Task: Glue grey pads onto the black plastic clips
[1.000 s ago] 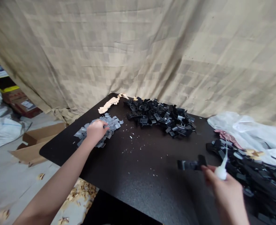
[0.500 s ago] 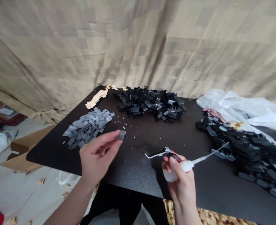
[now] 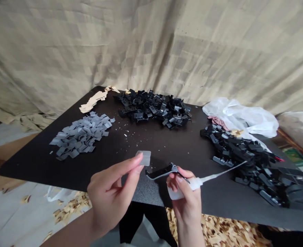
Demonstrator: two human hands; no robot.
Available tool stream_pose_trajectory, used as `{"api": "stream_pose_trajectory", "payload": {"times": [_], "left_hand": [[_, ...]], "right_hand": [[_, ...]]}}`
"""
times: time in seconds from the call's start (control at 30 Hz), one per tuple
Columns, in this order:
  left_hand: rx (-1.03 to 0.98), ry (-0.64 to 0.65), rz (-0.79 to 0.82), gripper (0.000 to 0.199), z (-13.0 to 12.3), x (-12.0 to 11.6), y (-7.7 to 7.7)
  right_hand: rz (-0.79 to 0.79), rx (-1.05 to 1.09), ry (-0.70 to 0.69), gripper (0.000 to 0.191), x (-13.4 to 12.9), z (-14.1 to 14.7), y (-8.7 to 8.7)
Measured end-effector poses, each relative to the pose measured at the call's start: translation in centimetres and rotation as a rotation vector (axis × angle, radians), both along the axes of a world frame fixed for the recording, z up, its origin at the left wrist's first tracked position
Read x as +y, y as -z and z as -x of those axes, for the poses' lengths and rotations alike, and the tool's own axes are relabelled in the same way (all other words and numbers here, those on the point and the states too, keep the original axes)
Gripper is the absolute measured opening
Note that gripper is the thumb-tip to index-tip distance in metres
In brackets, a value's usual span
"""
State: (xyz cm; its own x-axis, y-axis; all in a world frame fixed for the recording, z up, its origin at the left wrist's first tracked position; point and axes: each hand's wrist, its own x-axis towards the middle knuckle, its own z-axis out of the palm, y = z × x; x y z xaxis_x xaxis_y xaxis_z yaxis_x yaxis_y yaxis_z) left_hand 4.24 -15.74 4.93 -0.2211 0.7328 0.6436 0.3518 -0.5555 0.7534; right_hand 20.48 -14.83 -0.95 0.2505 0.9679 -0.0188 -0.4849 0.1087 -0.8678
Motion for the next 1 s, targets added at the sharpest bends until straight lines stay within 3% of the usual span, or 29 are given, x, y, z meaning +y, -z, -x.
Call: {"api": "stream_pose_trajectory", "payload": {"times": [0.17, 0.33, 0.47, 0.57, 0.77, 0.87, 1.0], "left_hand": [[-0.005, 0.001, 0.047, 0.037, 0.1, -0.1, 0.3], [-0.199, 0.055, 0.300, 0.012, 1.2, 0.5, 0.6], [-0.502, 0.326, 0.686, 0.014, 1.6, 1.1, 1.0], [-0.611, 0.501, 0.893, 0.015, 1.3, 1.3, 1.4], [-0.755, 0.446, 0.892, 0.016, -0.2, 1.4, 2.4], [-0.836, 0.518, 0.854, 0.015, -1.2, 1.0, 2.7], [-0.768, 0.521, 0.849, 0.015, -1.9, 0.8, 2.8]], "right_hand": [[-0.058, 0.018, 0.001, 0.023, -0.2, 0.1, -0.1], [-0.123, 0.022, -0.057, 0.022, -0.8, 0.4, -0.2], [-0.032, -0.011, 0.007, 0.021, -0.9, 1.3, 0.1], [0.023, -0.017, 0.052, 0.023, -0.9, 2.2, 0.3], [0.040, -0.071, 0.084, 0.022, -1.5, 3.5, 0.9], [0.028, -0.119, 0.118, 0.021, -1.8, 4.1, 1.9], [0.020, -0.138, 0.080, 0.018, -2.4, 5.0, 2.5]]}}
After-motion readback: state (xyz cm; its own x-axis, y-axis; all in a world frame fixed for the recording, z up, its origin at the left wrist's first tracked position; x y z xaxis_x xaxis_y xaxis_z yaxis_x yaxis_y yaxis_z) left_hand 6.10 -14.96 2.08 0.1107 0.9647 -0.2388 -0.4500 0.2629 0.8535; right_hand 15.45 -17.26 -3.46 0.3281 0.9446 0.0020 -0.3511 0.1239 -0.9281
